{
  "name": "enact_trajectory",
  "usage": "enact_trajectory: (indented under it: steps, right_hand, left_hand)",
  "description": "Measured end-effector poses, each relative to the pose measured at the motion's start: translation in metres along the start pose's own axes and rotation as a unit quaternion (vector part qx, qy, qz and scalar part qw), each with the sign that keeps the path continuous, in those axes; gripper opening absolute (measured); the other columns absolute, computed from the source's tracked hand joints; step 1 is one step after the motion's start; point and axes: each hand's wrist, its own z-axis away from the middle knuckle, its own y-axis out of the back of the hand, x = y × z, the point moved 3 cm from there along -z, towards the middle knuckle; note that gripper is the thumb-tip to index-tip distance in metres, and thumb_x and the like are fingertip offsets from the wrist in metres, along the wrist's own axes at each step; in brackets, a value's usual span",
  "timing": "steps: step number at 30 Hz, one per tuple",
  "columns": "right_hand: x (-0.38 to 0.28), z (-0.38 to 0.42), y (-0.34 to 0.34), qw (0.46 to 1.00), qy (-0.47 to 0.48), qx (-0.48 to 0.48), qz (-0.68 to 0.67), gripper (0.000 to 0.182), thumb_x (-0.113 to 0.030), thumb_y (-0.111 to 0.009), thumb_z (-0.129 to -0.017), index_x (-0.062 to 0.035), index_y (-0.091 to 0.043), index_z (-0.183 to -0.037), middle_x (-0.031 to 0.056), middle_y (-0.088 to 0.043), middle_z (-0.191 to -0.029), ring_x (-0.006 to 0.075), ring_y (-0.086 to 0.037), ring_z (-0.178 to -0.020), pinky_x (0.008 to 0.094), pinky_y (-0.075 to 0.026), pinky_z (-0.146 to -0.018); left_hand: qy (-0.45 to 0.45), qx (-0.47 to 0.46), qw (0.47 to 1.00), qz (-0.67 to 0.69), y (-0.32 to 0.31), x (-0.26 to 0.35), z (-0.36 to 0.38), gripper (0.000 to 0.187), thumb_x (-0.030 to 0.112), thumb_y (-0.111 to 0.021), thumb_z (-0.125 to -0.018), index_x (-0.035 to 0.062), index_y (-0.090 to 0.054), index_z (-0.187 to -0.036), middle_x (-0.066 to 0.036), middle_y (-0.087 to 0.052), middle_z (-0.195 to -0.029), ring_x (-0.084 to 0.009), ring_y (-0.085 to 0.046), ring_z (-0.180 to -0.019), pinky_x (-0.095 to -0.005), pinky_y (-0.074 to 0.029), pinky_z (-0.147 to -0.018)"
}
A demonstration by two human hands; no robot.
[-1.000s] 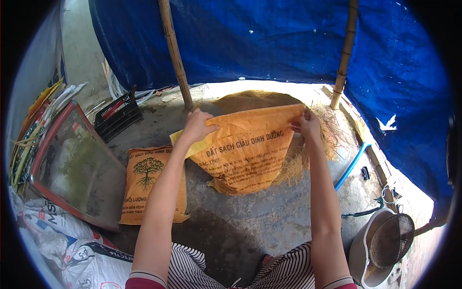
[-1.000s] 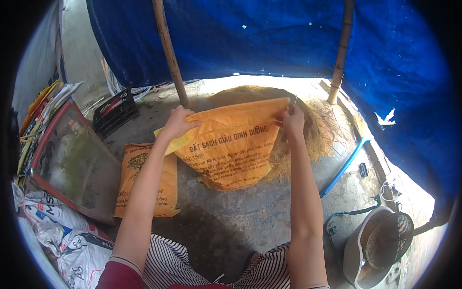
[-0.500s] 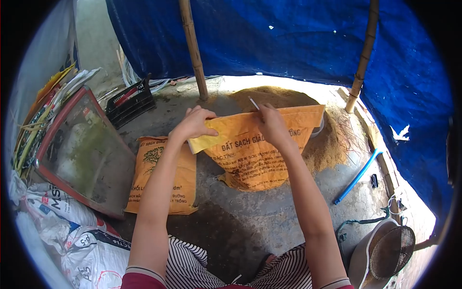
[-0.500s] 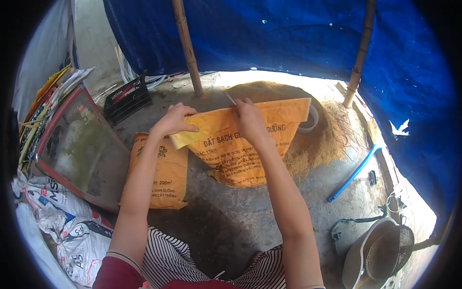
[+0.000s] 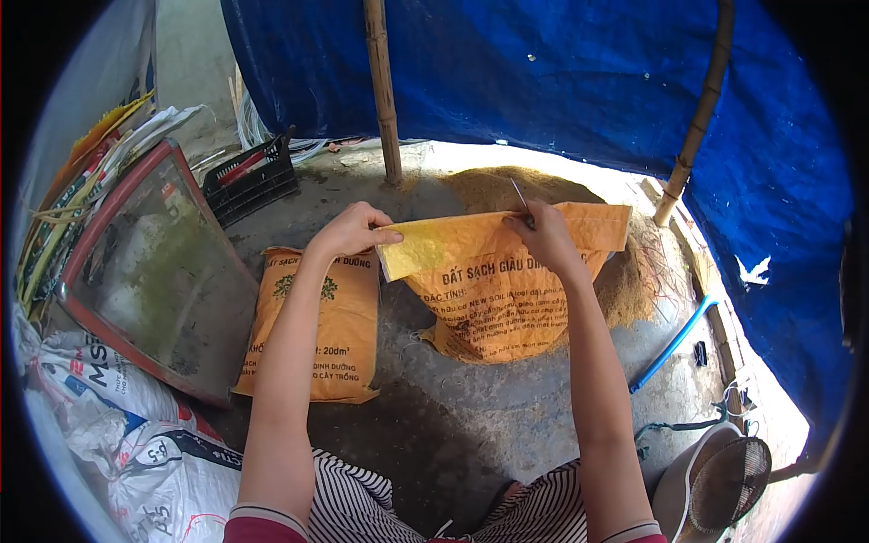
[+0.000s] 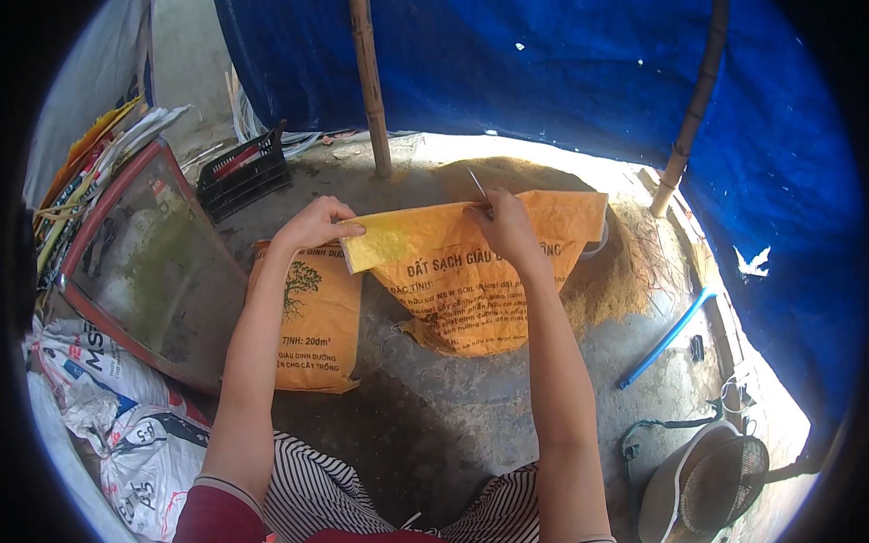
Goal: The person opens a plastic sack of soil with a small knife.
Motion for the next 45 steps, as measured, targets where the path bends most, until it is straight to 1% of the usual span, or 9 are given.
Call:
enact_trajectory:
  steps: [3,16,21,25,28,33,38,40,45]
  right_hand:
    - [0.009,-0.003,-0.003,0.999,-0.018,0.034,-0.016,0.021,-0.009,-0.064,-0.082,0.0037,-0.065,-0.099,0.018,-0.062,-0.09,0.033,-0.061,-0.081,0.0404,-0.047,-0.073]
    - [-0.022,-0.002,-0.026,0.997,0.039,0.014,-0.067,0.018,-0.008,-0.065,-0.08,0.0044,-0.065,-0.094,0.0178,-0.059,-0.088,0.0328,-0.059,-0.078,0.0411,-0.047,-0.071]
    - [-0.025,-0.001,-0.029,0.997,0.049,0.045,-0.031,0.016,-0.008,-0.063,-0.081,0.0054,-0.064,-0.089,0.0187,-0.057,-0.085,0.0349,-0.058,-0.082,0.0418,-0.046,-0.074]
    - [-0.025,0.001,-0.028,0.997,0.059,0.053,-0.017,0.015,-0.008,-0.063,-0.08,0.0055,-0.064,-0.089,0.019,-0.057,-0.086,0.0356,-0.058,-0.082,0.0421,-0.046,-0.074]
    - [-0.019,0.005,-0.023,0.996,0.064,0.065,-0.012,0.017,-0.01,-0.062,-0.084,0.0053,-0.063,-0.093,0.0193,-0.057,-0.085,0.034,-0.058,-0.079,0.0409,-0.047,-0.071]
    - [-0.018,0.015,0.013,0.983,-0.027,0.144,-0.108,0.029,-0.024,-0.055,-0.094,0.0014,-0.055,-0.107,0.009,-0.058,-0.079,0.0111,-0.057,-0.06,0.0269,-0.044,-0.049]
    - [-0.037,0.045,0.02,0.994,-0.074,-0.041,0.067,0.034,-0.025,-0.051,-0.096,0.0006,-0.044,-0.117,0.0088,-0.055,-0.073,0.0135,-0.054,-0.054,0.0299,-0.042,-0.043]
    - [-0.039,0.055,0.004,0.966,-0.105,-0.234,-0.033,0.036,-0.022,-0.046,-0.097,-0.0032,-0.037,-0.126,0.0079,-0.054,-0.071,0.0149,-0.055,-0.055,0.0303,-0.043,-0.044]
    - [-0.048,0.068,-0.013,0.928,-0.152,-0.278,-0.195,0.04,-0.021,-0.04,-0.098,-0.0081,-0.033,-0.135,0.0044,-0.052,-0.064,0.015,-0.053,-0.05,0.0302,-0.045,-0.045]
  left_hand:
    - [-0.031,0.01,0.995,0.098,-0.001,-0.008,0.005,0.029,0.024,-0.068,-0.084,-0.0031,-0.068,-0.095,-0.009,-0.065,-0.081,-0.0148,-0.058,-0.075,-0.0298,-0.045,-0.068]
    - [-0.004,-0.028,0.999,-0.024,0.012,0.014,0.02,0.027,0.025,-0.066,-0.084,-0.0009,-0.069,-0.093,-0.011,-0.063,-0.093,-0.0214,-0.056,-0.093,-0.0341,-0.043,-0.085]
    - [-0.103,0.296,0.913,-0.262,-0.005,0.091,0.025,0.027,0.021,-0.072,-0.078,0.0044,-0.07,-0.099,-0.013,-0.054,-0.126,-0.0298,-0.044,-0.122,-0.0463,-0.025,-0.108]
    - [-0.159,0.203,0.951,-0.169,-0.03,0.107,0.005,0.027,0.022,-0.069,-0.078,0.0032,-0.068,-0.098,-0.014,-0.06,-0.116,-0.0302,-0.051,-0.114,-0.0405,-0.036,-0.099]
    - [-0.068,0.108,0.991,-0.043,-0.035,0.086,-0.013,0.026,0.018,-0.069,-0.078,-0.0001,-0.066,-0.096,-0.015,-0.066,-0.099,-0.0288,-0.061,-0.096,-0.0383,-0.045,-0.087]
    - [-0.041,0.098,0.994,0.018,-0.034,0.058,-0.021,0.027,0.017,-0.071,-0.076,0.0004,-0.065,-0.097,-0.016,-0.068,-0.093,-0.0287,-0.065,-0.088,-0.0382,-0.049,-0.078]
    - [-0.038,0.085,0.996,0.007,-0.041,0.061,-0.032,0.037,0.032,-0.072,-0.074,0.0037,-0.067,-0.098,-0.013,-0.068,-0.096,-0.0273,-0.064,-0.089,-0.0391,-0.048,-0.079]
    - [-0.03,0.09,0.995,0.008,-0.044,0.065,-0.034,0.041,0.037,-0.073,-0.073,0.0055,-0.068,-0.099,-0.011,-0.069,-0.096,-0.0264,-0.064,-0.09,-0.0399,-0.046,-0.082]
    - [-0.019,0.076,0.995,-0.056,-0.043,0.069,-0.034,0.039,0.043,-0.072,-0.074,0.0129,-0.072,-0.098,-0.007,-0.07,-0.093,-0.0229,-0.062,-0.093,-0.0419,-0.034,-0.096]
